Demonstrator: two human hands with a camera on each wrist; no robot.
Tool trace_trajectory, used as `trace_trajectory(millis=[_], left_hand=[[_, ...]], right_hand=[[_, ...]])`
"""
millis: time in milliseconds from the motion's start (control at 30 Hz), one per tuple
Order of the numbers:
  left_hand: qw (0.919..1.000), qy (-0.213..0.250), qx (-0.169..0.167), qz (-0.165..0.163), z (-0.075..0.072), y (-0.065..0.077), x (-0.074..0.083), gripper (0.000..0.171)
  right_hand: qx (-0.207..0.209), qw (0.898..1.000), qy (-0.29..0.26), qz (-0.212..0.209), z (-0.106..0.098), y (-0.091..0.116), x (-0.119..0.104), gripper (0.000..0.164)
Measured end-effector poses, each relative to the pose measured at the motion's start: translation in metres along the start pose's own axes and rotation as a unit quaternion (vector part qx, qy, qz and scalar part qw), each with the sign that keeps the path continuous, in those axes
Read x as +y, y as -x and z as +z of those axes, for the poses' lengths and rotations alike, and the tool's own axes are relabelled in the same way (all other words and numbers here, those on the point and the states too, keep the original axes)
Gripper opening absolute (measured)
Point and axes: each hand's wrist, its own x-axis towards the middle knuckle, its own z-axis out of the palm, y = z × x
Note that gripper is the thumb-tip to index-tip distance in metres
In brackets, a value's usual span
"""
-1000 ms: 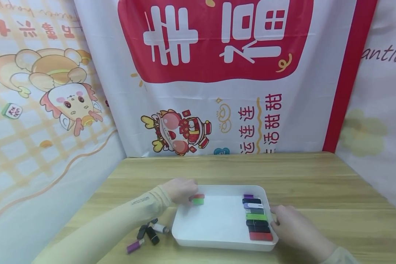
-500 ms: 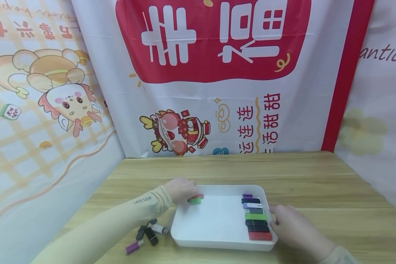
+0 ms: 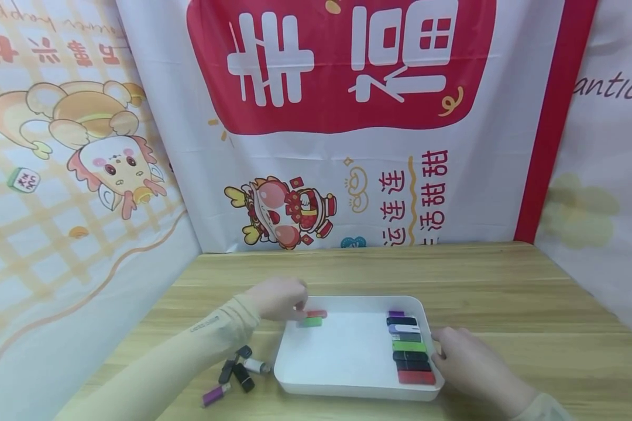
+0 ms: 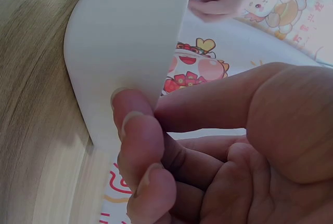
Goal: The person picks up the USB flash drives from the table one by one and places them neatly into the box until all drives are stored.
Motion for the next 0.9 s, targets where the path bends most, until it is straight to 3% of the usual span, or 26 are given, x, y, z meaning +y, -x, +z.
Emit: trace_trajectory(millis=[233, 400, 567, 667, 900], left_hand=[[0.9937, 0.093, 0.06, -0.013, -0.016, 0.043, -0.016, 0.012], [0.9891, 0.118, 0.088, -0.008, -0.016, 0.079, -0.023, 0.008], [0.9863, 0.128, 0.103, -0.001, -0.003, 0.107, -0.024, 0.006], [0.9846, 0.149, 0.091, -0.005, 0.01, 0.119, -0.024, 0.005], [0.9754, 0.202, 0.087, -0.017, 0.031, 0.132, -0.025, 0.008]], right_hand=[[-0.001, 1.0, 0.002, -0.008, 0.0, 0.0, 0.0, 0.04], [0.0, 1.0, 0.005, -0.013, -0.001, 0.0, -0.001, 0.041], [0.0, 1.0, 0.005, -0.015, -0.001, 0.0, 0.001, 0.041], [0.001, 1.0, 0.005, -0.015, -0.001, 0.0, 0.002, 0.041], [-0.002, 1.0, 0.004, -0.012, 0.002, -0.001, 0.006, 0.042]])
